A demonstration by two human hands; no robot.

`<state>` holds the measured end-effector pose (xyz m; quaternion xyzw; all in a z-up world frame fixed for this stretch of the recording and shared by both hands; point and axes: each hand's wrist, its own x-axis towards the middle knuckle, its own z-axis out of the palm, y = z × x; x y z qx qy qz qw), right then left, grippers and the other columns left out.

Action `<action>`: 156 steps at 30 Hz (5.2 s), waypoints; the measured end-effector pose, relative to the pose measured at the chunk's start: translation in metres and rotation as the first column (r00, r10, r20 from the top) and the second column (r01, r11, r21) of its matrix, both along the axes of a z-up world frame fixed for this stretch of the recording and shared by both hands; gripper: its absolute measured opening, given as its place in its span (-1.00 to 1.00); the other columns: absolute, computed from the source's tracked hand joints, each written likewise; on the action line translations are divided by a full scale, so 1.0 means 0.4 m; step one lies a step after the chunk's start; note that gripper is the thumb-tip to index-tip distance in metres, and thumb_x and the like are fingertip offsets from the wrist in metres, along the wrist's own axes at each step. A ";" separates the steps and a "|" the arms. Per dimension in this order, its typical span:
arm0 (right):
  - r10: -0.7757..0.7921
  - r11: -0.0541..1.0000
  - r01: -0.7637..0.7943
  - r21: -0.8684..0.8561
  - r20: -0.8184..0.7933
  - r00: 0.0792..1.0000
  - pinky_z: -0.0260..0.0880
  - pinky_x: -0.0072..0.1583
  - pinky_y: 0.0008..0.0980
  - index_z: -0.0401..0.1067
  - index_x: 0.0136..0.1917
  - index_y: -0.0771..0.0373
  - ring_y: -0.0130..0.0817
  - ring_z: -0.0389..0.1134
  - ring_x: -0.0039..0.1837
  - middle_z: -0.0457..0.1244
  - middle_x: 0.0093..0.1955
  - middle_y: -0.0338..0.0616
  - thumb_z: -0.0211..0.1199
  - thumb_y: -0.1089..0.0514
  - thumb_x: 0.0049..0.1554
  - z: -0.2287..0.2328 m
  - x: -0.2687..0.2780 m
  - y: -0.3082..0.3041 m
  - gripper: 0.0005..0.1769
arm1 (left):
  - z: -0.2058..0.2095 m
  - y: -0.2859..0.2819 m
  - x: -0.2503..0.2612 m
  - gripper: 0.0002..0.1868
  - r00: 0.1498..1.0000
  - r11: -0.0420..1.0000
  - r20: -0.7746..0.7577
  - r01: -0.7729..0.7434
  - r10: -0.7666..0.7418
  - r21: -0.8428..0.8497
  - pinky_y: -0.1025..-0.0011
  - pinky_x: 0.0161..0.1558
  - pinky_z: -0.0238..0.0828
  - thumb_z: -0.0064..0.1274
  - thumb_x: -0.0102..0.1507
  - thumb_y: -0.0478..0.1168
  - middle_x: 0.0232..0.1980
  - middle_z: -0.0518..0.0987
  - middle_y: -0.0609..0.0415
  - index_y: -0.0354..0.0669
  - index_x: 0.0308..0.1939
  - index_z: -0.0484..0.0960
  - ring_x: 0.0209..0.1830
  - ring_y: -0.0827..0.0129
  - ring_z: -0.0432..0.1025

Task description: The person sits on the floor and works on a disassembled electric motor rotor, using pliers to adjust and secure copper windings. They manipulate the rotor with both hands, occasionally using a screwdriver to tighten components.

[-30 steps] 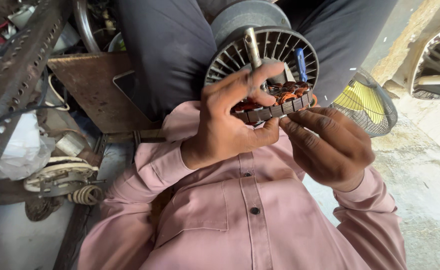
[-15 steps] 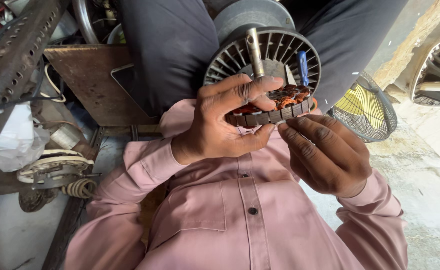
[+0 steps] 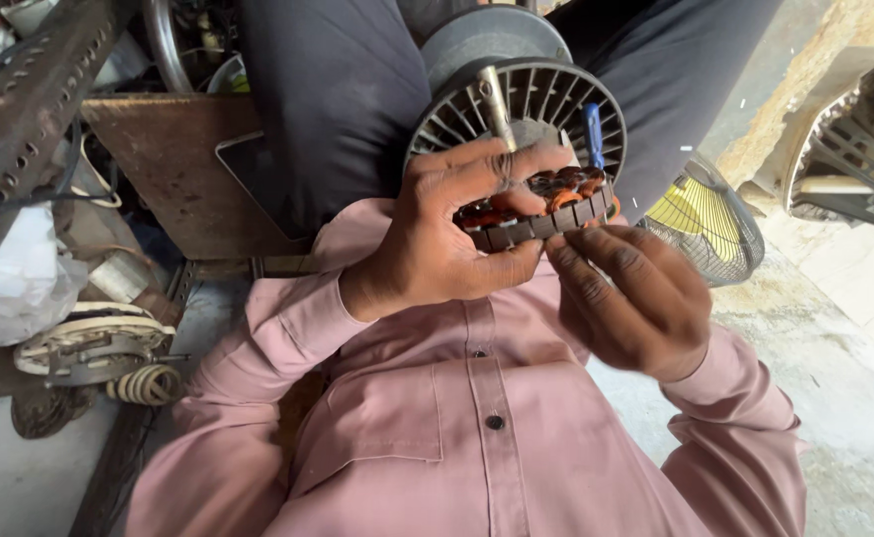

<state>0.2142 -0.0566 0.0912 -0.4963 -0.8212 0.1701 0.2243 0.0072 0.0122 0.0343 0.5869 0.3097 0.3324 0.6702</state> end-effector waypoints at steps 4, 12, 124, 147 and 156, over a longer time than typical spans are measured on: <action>-0.064 0.995 0.052 -0.087 -0.142 0.988 0.52 -0.01 -0.33 0.58 0.03 0.43 -0.16 0.45 -0.07 0.38 -0.09 0.05 0.49 0.42 0.10 -0.006 0.001 0.012 -0.78 | -0.007 0.001 -0.003 -0.37 1.000 1.000 -0.003 -0.015 0.015 0.020 0.57 -0.24 0.54 0.22 0.16 -0.40 -0.08 0.62 0.01 -0.29 0.34 0.48 -0.31 0.48 0.54; -0.059 0.991 0.030 -0.127 -0.229 0.972 0.50 -0.01 -0.24 0.59 -0.09 0.45 -0.12 0.45 -0.05 0.38 -0.12 0.06 0.50 0.39 0.03 -0.054 0.053 -0.020 -0.84 | -0.013 -0.009 0.005 -0.29 0.997 0.982 -0.019 -0.071 0.076 0.174 0.42 -0.17 0.48 0.22 0.10 -0.37 -0.11 0.62 0.01 -0.39 0.34 0.40 -0.20 0.29 0.47; -0.692 0.698 -0.296 -0.653 -0.721 -0.041 0.35 -0.04 -0.52 0.48 0.01 0.46 -0.49 0.33 -0.10 0.37 -0.10 -0.10 0.36 0.28 0.26 -0.124 -0.071 -0.293 -0.84 | 0.106 -0.241 -0.021 -0.85 0.987 0.982 -0.139 0.097 -0.075 0.159 0.44 -0.35 0.36 0.17 0.36 -0.29 -0.33 0.55 0.01 -0.34 -0.21 0.59 -0.41 0.33 0.48; -0.442 0.892 0.210 -0.399 -0.683 0.582 0.42 0.13 -0.44 0.48 -0.02 0.39 -0.34 0.43 0.05 0.37 -0.01 -0.04 0.34 0.50 0.16 0.026 -0.095 -0.224 -0.85 | 0.109 -0.237 -0.025 -0.82 0.996 0.980 -0.087 -0.017 0.035 0.196 0.42 -0.11 0.45 0.19 0.37 -0.27 -0.14 0.57 0.04 -0.33 -0.15 0.55 -0.19 0.34 0.49; -0.553 0.831 0.215 -0.514 -0.713 0.431 0.48 0.19 -0.48 0.44 0.05 0.50 -0.47 0.41 0.06 0.36 -0.01 -0.09 0.29 0.49 0.22 -0.005 -0.119 -0.251 -0.87 | 0.122 -0.249 -0.020 -0.88 0.990 0.956 -0.108 -0.055 0.089 0.289 0.38 -0.13 0.43 0.09 0.40 -0.38 -0.18 0.52 -0.06 -0.39 -0.16 0.49 -0.23 0.20 0.48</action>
